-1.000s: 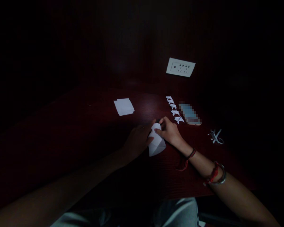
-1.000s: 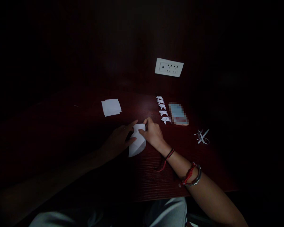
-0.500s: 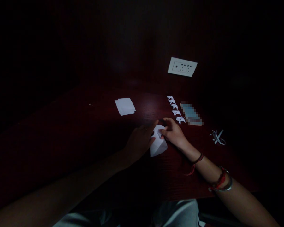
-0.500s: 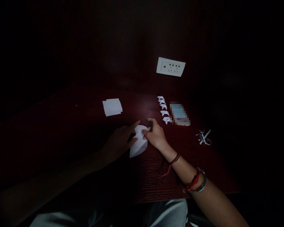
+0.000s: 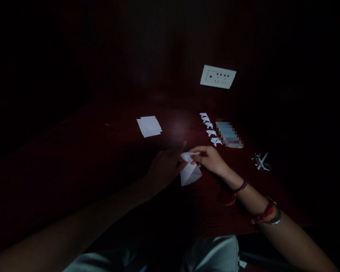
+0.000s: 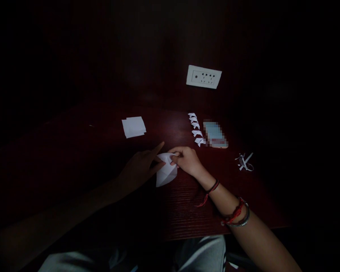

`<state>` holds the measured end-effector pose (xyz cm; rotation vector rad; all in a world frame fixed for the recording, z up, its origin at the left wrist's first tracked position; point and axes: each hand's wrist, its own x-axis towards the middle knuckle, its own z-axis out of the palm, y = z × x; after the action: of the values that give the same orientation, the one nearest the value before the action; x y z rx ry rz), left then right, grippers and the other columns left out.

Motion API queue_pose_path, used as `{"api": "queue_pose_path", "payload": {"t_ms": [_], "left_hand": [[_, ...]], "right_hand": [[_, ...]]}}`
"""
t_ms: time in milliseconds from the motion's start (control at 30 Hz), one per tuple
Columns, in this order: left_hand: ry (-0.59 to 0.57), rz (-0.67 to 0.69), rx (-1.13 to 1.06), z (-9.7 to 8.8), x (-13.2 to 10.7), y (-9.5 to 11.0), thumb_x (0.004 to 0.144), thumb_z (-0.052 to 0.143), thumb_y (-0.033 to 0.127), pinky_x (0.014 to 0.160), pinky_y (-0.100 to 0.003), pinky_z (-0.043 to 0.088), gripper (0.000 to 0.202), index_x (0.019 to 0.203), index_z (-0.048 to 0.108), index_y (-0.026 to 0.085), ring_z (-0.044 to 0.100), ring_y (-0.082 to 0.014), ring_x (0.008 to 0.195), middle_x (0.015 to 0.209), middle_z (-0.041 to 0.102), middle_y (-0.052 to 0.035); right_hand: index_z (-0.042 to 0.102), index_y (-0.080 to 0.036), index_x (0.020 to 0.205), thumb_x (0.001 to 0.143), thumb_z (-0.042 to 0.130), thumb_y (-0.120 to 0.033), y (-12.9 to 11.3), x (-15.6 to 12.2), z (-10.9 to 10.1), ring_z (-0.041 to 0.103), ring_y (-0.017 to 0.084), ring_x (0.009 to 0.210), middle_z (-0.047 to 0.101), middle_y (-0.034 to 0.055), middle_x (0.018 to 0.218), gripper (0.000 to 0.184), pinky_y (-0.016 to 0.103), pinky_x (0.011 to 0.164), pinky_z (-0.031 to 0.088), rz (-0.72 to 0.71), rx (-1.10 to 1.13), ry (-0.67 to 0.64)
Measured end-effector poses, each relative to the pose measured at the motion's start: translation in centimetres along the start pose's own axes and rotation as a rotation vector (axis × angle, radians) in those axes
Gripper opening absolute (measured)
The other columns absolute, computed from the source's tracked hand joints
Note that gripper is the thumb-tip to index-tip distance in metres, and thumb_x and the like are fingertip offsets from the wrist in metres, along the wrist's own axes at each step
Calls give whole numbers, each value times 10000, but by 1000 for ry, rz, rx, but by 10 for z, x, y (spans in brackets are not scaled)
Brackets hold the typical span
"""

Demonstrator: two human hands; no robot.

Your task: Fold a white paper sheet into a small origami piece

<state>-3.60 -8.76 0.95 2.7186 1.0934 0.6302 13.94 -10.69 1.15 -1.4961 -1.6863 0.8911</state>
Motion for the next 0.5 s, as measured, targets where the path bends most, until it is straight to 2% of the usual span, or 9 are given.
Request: {"api": "queue_pose_path", "payload": {"t_ms": [167,300,367,500], "left_hand": [[-28,19,-28,-1,-1,-5,845,415,274,743,-302,406,290,1111,500,195,555,-166,835,930,615,-34],[-48,83,-64,-1,-5,-7,853,402,244,757,-284,409,240,1028,563,215,543,-155,857,965,604,-18],[-36,93,-68,-1,-7,-7,852,410,248,785,-289,398,227,997,580,208,526,-158,884,968,600,-13],[-39,65,-57,-1,-8,-6,857,399,288,803,-312,383,228,907,603,197,501,-170,891,949,580,-15]], "right_hand": [[654,-143,901,699,532,-201,-2,-2,-7,551,88,542,662,29,683,243,214,507,448,64,113,-93],[670,-142,863,740,514,-282,-4,-3,-10,548,80,547,672,37,734,242,216,524,448,35,129,-135],[664,-136,868,732,521,-242,-3,-2,-8,562,91,556,671,39,729,224,222,524,450,50,117,-121],[650,-148,855,660,571,-138,-1,-2,-1,599,124,629,669,33,738,210,247,581,468,81,70,-12]]}}
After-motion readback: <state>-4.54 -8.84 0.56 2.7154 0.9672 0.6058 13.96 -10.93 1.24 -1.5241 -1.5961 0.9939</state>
